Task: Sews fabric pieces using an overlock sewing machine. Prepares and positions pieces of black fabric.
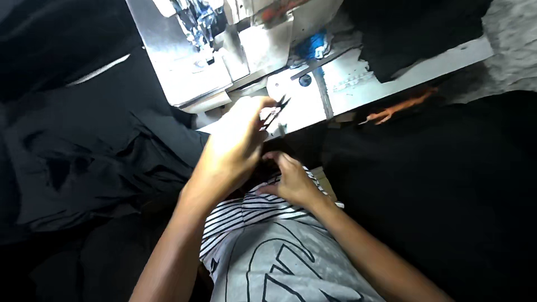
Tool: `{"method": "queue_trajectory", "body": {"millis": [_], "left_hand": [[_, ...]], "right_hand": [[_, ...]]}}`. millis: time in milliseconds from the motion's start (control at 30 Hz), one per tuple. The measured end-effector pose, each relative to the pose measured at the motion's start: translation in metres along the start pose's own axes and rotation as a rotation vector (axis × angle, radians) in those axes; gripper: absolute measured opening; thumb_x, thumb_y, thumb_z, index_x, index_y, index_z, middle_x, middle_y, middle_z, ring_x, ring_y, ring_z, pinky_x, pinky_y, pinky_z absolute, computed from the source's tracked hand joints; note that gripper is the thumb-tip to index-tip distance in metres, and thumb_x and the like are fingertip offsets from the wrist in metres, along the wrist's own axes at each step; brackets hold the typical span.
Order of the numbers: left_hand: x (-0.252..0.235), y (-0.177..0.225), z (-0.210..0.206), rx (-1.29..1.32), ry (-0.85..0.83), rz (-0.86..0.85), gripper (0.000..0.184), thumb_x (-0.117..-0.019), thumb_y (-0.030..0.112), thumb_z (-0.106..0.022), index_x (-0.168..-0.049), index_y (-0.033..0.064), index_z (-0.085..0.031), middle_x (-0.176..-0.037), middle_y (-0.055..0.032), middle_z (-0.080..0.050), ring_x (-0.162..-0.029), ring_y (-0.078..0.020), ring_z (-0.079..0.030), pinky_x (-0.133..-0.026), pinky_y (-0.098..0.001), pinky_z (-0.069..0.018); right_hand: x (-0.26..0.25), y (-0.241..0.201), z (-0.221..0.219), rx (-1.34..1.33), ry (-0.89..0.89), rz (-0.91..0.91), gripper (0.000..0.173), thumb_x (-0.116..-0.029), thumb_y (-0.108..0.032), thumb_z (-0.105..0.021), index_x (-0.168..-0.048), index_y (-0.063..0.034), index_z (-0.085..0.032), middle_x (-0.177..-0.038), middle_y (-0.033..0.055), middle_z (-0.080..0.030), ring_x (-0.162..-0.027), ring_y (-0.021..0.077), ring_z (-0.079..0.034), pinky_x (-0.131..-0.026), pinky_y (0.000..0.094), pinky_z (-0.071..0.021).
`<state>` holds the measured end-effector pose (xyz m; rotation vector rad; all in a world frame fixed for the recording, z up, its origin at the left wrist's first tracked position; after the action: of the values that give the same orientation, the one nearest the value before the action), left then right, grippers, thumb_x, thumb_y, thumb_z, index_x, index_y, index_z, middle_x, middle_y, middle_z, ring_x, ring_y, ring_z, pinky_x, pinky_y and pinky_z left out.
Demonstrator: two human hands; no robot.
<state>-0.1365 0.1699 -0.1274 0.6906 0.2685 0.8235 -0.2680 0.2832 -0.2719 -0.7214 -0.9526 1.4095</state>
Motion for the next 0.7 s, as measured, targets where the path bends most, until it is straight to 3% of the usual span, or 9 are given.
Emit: {"method": "queue_trajectory", "body": {"millis": [67, 167, 267, 367, 433, 500, 567, 633, 700], "left_hand": [[0.048, -0.021, 0.031, 0.201, 0.143, 0.126, 0.03, -0.0992, 0.009, -0.063, -0.13, 0.0092, -0.063, -0.121, -0.0052, -0.064, -0.097, -0.0121, -0.068, -0.079, -0.0303, -0.0626], [0.107, -0.052, 0.055, 0.484, 0.384, 0.308, 0.027, -0.0926, 0.003, -0.054, -0.119, 0.0077, -0.061, -0.115, -0.0036, -0.066, -0.085, -0.0123, -0.069, -0.071, -0.0294, -0.0623], [0.115, -0.057, 0.06, 0.206, 0.465, 0.247, 0.031, -0.0891, 0.003, -0.059, -0.119, 0.0061, -0.057, -0.113, -0.0037, -0.068, -0.076, -0.0091, -0.065, -0.064, -0.0273, -0.057], [0.1, -0.07, 0.046, -0.17, 0.285, 0.184, 0.056, -0.0867, 0.007, -0.077, -0.14, 0.0174, -0.062, -0.134, -0.0054, -0.064, -0.106, -0.0217, -0.068, -0.085, -0.0478, -0.0596], [0.105, -0.089, 0.037, -0.169, 0.262, 0.131, 0.049, -0.0845, 0.0, -0.076, -0.13, 0.0165, -0.071, -0.12, -0.0054, -0.072, -0.099, -0.024, -0.071, -0.083, -0.0519, -0.0591], [0.122, -0.088, 0.065, -0.15, 0.351, 0.103, 0.027, -0.0922, 0.003, -0.072, -0.118, 0.0102, -0.073, -0.108, -0.0072, -0.074, -0.086, -0.0206, -0.07, -0.077, -0.0448, -0.0596], [0.139, -0.077, 0.097, -0.157, 0.476, 0.109, 0.021, -0.0974, 0.01, -0.068, -0.118, 0.0091, -0.072, -0.104, -0.0081, -0.073, -0.079, -0.0151, -0.067, -0.072, -0.0351, -0.058], [0.131, -0.084, 0.114, -0.206, 0.578, 0.098, 0.021, -0.0981, 0.012, -0.066, -0.118, 0.0074, -0.072, -0.101, -0.0107, -0.071, -0.079, -0.0149, -0.064, -0.072, -0.0327, -0.0535], [0.114, -0.114, 0.1, -0.185, 0.584, 0.116, 0.024, -0.097, 0.009, -0.066, -0.12, 0.0026, -0.07, -0.109, -0.0175, -0.071, -0.089, -0.0244, -0.067, -0.08, -0.0417, -0.0563]], "right_hand": [[-0.006, -0.001, -0.016, 0.188, -0.016, 0.004, 0.068, -0.0731, -0.037, -0.092, -0.129, -0.0097, -0.064, -0.118, 0.0099, -0.067, -0.111, 0.0272, -0.065, -0.098, 0.0492, -0.0536], [-0.011, -0.005, -0.035, 0.363, 0.127, -0.015, 0.034, -0.081, -0.022, -0.08, -0.111, -0.0106, -0.07, -0.103, 0.0091, -0.068, -0.102, 0.03, -0.066, -0.088, 0.0509, -0.0539], [-0.012, -0.016, -0.024, 0.24, 0.171, 0.06, 0.017, -0.0849, -0.014, -0.073, -0.1, -0.0085, -0.075, -0.103, 0.0094, -0.068, -0.104, 0.0274, -0.065, -0.09, 0.0496, -0.0545], [-0.01, -0.049, 0.006, -0.069, 0.103, 0.171, 0.014, -0.0882, -0.018, -0.077, -0.098, -0.0073, -0.075, -0.102, 0.0022, -0.072, -0.096, 0.0091, -0.068, -0.088, 0.0306, -0.0592], [-0.007, -0.076, 0.03, -0.273, -0.014, 0.152, 0.015, -0.0873, -0.016, -0.081, -0.098, -0.009, -0.074, -0.093, -0.0018, -0.075, -0.085, 0.0052, -0.071, -0.08, 0.0246, -0.0616], [-0.012, -0.099, 0.049, -0.365, -0.123, 0.144, 0.021, -0.0869, -0.018, -0.081, -0.106, -0.0123, -0.073, -0.089, -0.0055, -0.074, -0.079, 0.0031, -0.069, -0.074, 0.0206, -0.0598], [-0.013, -0.111, 0.051, -0.364, -0.158, 0.162, 0.023, -0.0857, -0.02, -0.083, -0.106, -0.0121, -0.075, -0.085, -0.0058, -0.074, -0.073, 0.0027, -0.068, -0.068, 0.0198, -0.0594], [-0.022, -0.117, 0.04, -0.34, -0.121, 0.203, 0.014, -0.0874, -0.012, -0.08, -0.1, -0.0085, -0.075, -0.08, -0.0017, -0.075, -0.068, 0.0054, -0.069, -0.063, 0.0226, -0.0602], [-0.032, -0.113, 0.024, -0.216, -0.02, 0.204, 0.007, -0.0922, -0.017, -0.078, -0.096, -0.0108, -0.075, -0.078, -0.0019, -0.073, -0.066, 0.0061, -0.067, -0.06, 0.0255, -0.0586]]}}
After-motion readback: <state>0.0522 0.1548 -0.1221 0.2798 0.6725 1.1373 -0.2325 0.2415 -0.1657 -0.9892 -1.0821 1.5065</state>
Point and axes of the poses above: each hand's wrist, its own x-axis away from the middle knuckle, its own z-axis out of the back of the hand, y = z × x, the point moved 2 cm from there along -x, towards the middle knuckle
